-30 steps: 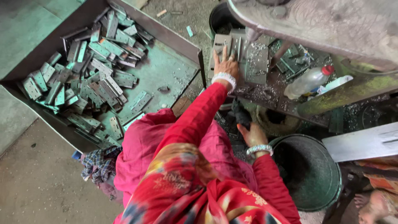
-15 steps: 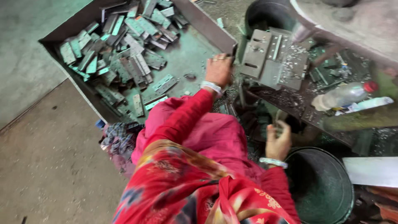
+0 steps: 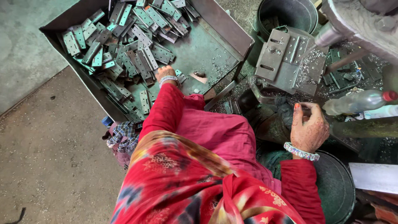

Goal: The person repeatedly picks small metal pieces from a bin, places them under a drill press, and operates the machine to drill holes. The person then removes the processed pieces and places them back into the bin.

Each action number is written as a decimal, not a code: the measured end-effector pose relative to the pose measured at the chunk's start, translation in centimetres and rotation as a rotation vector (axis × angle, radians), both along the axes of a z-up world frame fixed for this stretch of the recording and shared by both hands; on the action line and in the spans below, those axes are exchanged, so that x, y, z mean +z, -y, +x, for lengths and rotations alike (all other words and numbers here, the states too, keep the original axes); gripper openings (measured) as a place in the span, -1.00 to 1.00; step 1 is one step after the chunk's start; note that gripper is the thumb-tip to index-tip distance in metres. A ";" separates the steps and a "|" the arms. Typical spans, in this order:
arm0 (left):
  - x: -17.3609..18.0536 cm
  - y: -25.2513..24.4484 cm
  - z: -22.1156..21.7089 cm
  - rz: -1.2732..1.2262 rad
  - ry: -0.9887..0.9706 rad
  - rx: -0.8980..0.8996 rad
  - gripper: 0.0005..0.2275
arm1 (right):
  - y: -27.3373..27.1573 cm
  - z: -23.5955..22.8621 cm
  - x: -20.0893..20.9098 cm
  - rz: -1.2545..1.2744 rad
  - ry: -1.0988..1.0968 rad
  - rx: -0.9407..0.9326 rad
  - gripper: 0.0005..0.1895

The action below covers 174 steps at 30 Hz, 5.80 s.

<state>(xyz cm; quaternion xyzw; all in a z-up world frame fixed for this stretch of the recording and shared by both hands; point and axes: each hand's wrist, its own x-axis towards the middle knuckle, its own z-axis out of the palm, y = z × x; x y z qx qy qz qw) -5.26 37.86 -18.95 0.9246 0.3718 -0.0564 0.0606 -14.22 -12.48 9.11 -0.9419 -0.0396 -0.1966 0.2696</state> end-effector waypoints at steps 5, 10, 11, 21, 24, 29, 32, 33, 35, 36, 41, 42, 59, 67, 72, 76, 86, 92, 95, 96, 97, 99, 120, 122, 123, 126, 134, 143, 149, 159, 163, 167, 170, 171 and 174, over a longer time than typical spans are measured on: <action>1.9 -1.4 -1.0 -0.343 0.032 0.134 -0.22 | 0.3 0.5 -0.6 -0.062 -0.020 -0.033 -0.75; 2.9 -0.1 -1.7 -0.369 0.095 0.180 -0.07 | 0.6 0.2 -1.3 -0.100 -0.004 -0.026 -0.76; 3.0 0.3 -1.7 -0.394 0.102 0.212 -0.09 | 0.6 0.2 -1.3 -0.099 -0.003 -0.023 -0.76; 3.0 0.7 -1.5 -0.332 0.061 0.104 -0.52 | 0.6 -0.1 -1.6 -0.121 -0.043 -0.044 -0.76; 5.3 1.6 -1.6 -0.339 0.367 0.122 -0.56 | 0.6 -0.1 -1.6 -0.114 -0.024 -0.021 -0.76; 11.4 7.5 -1.6 -0.484 0.779 0.012 -0.66 | 0.4 -0.4 -1.6 -0.106 -0.003 -0.017 -0.75; 15.3 15.2 0.2 -0.880 0.977 -0.119 -0.73 | 0.1 -0.6 -1.2 -0.054 -0.018 -0.025 -0.76; 16.4 18.3 0.7 -0.953 1.051 -0.220 -0.74 | 0.1 -0.7 -1.1 -0.044 -0.017 -0.011 -0.77; 18.2 24.4 1.9 -0.342 1.237 -0.624 -0.83 | 0.1 -0.9 -0.9 -0.025 -0.019 0.000 -0.78; 18.8 27.0 2.1 -0.199 1.060 -0.804 -0.87 | 0.1 -0.9 -0.8 -0.017 -0.022 -0.001 -0.78; 18.8 36.4 1.4 -0.017 0.567 -1.211 -0.55 | 0.0 -1.0 -0.5 0.053 -0.087 -0.031 -0.79; 18.6 36.9 1.0 -0.095 0.564 -1.154 -0.55 | 0.2 -1.1 -0.5 0.053 -0.089 -0.044 -0.79; 20.0 38.7 4.8 0.141 0.286 -0.876 -0.63 | 3.6 -3.1 -20.1 -0.043 -0.491 -0.073 -0.30; 19.7 37.4 6.4 0.009 0.154 -0.889 -0.64 | 6.5 1.7 -19.9 -0.056 -0.729 -0.023 -0.34; 19.5 37.5 7.7 0.015 0.200 -0.878 -0.65 | 4.9 -1.1 -22.6 0.080 -0.496 -0.061 -0.17; 19.4 36.8 6.0 0.017 0.301 -0.887 -0.62 | 3.8 -2.0 -24.8 0.028 -0.637 -0.110 -0.21; 20.2 38.0 9.2 -0.002 0.131 -0.830 -0.68 | 4.9 -1.9 -22.4 0.053 -0.597 -0.108 -0.29; 19.6 37.4 8.7 -0.026 0.076 -0.875 -0.60 | 6.0 -1.1 -22.0 0.095 -0.719 -0.063 -0.32; 19.9 37.6 9.7 -0.062 0.162 -0.829 -0.57 | 6.9 0.2 -20.9 -0.045 -0.726 -0.040 -0.24; 19.8 37.8 9.9 -0.030 0.170 -0.823 -0.57 | 6.9 -0.1 -21.1 -0.106 -0.728 -0.045 -0.21; 20.0 38.0 10.5 0.008 0.184 -0.818 -0.56 | 6.6 -0.2 -21.4 -0.034 -0.681 -0.054 -0.22; 20.2 38.0 11.1 0.034 0.149 -0.831 -0.56 | 5.2 -1.7 -22.7 0.111 -0.581 -0.078 -0.24; 18.4 34.7 6.7 -0.044 0.355 -0.979 -0.45 | 0.9 -0.5 -2.5 0.191 -0.160 -0.112 -0.58; 18.7 35.5 8.5 -0.046 0.255 -0.957 -0.47 | 0.9 -0.8 -3.0 0.158 -0.094 -0.100 -0.58; 19.2 35.9 9.8 -0.033 0.188 -0.934 -0.49 | 1.0 -0.5 -3.1 0.149 -0.049 -0.095 -0.58; 20.1 36.5 10.6 -0.055 0.210 -0.919 -0.48 | 1.3 -0.1 -2.9 0.151 -0.109 -0.112 -0.59; 16.9 33.5 1.5 0.123 0.399 -1.180 -0.51 | 1.0 -0.4 -2.7 0.207 -0.192 -0.108 -0.63; 23.5 36.3 4.4 0.038 0.719 -1.011 -0.66 | 1.0 -0.3 -3.2 0.143 -0.149 -0.125 -0.64; 23.4 40.2 5.6 0.064 0.305 -0.885 -0.76 | 1.2 -0.5 -3.7 0.114 -0.098 -0.105 -0.61; 19.3 35.8 2.2 -0.029 0.349 -0.957 -0.62 | 0.3 -0.9 -1.9 0.091 -0.197 -0.149 -0.54; 19.7 37.5 2.8 0.085 0.280 -0.965 -0.58 | 0.5 -0.8 -2.1 0.091 -0.210 -0.138 -0.55; 20.1 38.4 4.7 0.065 0.244 -0.874 -0.65 | 1.6 0.1 -6.1 -0.008 -0.346 -0.135 -0.46; 19.6 38.4 5.3 0.080 0.225 -0.842 -0.67 | 2.8 -0.8 -12.4 -0.083 -0.538 -0.102 -0.39; 19.5 38.4 5.5 0.045 0.222 -0.840 -0.67 | 3.1 -1.2 -14.6 -0.093 -0.583 -0.096 -0.36; 19.1 38.1 4.6 0.045 0.326 -0.863 -0.65 | 3.5 -3.0 -20.1 -0.055 -0.664 -0.140 -0.28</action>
